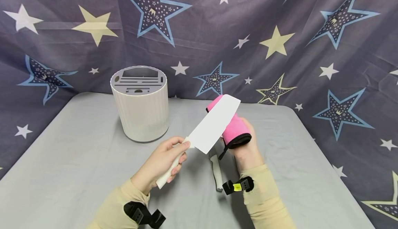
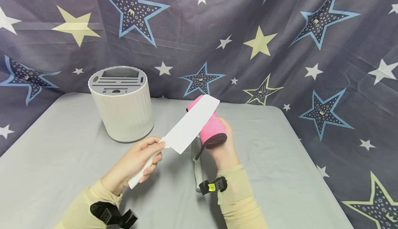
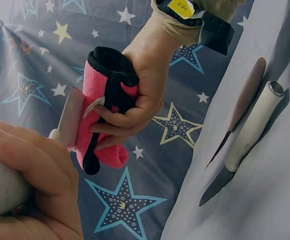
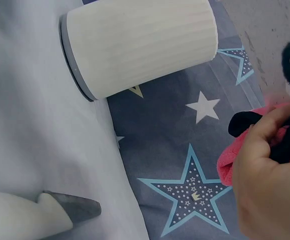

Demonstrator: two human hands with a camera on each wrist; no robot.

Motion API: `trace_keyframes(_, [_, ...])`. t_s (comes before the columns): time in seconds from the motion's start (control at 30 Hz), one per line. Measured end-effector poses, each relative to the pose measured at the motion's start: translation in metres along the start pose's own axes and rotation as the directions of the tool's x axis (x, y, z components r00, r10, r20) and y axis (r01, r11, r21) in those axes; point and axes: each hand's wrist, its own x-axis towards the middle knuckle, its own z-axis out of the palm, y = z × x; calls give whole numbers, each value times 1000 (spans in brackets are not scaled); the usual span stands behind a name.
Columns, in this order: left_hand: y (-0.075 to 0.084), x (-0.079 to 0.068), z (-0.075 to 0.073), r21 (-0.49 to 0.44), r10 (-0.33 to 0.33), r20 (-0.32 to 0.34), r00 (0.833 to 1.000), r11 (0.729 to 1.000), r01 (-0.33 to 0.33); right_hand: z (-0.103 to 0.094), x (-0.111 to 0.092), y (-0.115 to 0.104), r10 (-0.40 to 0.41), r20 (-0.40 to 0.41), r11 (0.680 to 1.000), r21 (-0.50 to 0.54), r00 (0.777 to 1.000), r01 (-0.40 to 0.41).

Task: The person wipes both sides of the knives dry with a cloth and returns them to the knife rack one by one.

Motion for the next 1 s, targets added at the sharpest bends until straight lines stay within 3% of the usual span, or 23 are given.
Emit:
trace_keyframes(0.27, [-2,3,0,-20,-7,-22,1000,1000,6,3,-3,12,-14,-41,995,-102,999,10])
trace_keyframes(0.57, [-3,5,2,-45,1,-59,998,999,-4,9,-8,22,67,-94,991,-111,993,-77])
trace_keyframes(1.0, [-2,6,7,-71,20,-127,992,997,-29,18,-17,34,96,-94,974,-194,991,-113])
